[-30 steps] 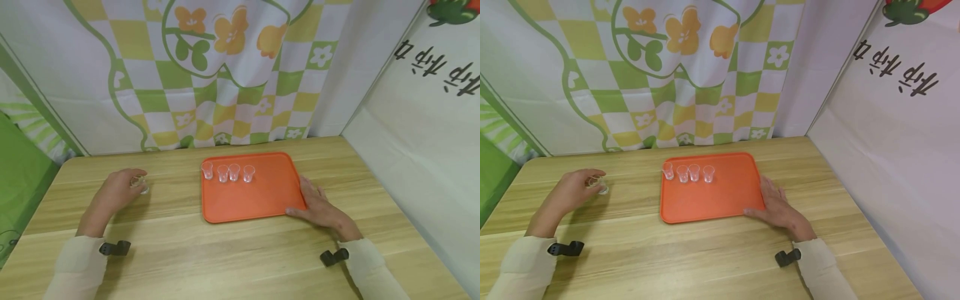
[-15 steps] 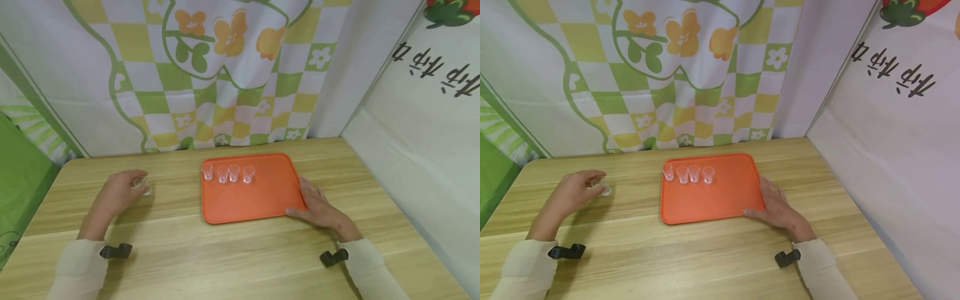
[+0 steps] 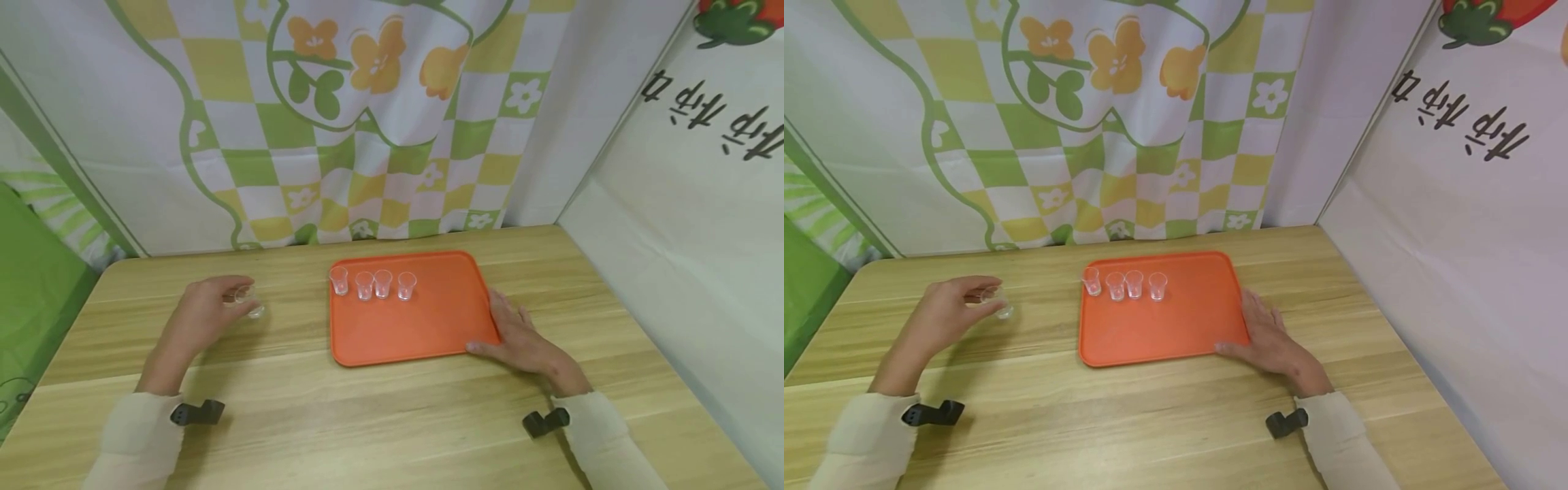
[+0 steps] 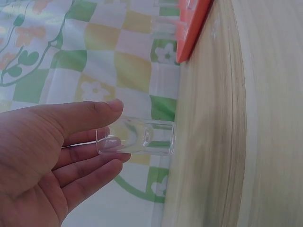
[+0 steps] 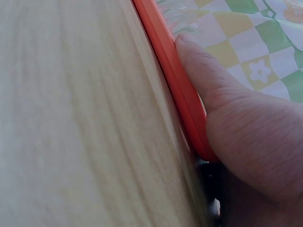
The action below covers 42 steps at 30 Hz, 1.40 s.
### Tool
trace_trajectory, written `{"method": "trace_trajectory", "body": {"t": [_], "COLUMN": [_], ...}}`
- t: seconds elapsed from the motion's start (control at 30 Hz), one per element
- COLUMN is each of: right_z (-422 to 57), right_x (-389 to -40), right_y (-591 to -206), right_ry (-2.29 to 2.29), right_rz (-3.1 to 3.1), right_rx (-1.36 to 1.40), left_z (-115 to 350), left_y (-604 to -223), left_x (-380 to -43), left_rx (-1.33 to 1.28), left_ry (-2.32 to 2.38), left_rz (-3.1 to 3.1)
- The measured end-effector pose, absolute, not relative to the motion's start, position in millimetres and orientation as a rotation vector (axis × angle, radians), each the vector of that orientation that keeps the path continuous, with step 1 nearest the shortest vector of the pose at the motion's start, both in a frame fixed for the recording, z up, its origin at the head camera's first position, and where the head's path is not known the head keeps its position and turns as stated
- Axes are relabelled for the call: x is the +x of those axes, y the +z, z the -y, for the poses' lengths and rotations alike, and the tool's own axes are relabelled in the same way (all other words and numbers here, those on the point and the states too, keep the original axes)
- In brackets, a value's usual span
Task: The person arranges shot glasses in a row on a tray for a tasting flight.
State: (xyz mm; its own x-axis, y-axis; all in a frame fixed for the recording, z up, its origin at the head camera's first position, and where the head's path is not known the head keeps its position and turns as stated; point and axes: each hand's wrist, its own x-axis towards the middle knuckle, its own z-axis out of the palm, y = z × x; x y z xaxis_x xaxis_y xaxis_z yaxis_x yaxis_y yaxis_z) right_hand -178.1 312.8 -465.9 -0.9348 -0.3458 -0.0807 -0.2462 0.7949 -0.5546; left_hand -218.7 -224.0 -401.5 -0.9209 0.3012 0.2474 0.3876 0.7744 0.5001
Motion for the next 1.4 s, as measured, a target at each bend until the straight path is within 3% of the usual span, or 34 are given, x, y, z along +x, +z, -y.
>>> {"method": "trace_trajectory", "body": {"t": [1.4], "right_z": [-311.3], "right_x": [-177.5], "right_y": [-464.2], "right_ry": [-0.826], "right_rz": [-2.816], "right_rx": [-0.473], "left_z": [140.6], "left_y": [-397.7], "left_x": [-227.1], "left_rx": [-0.775], "left_ry": [-0.932], "left_rz": [2.738]}}
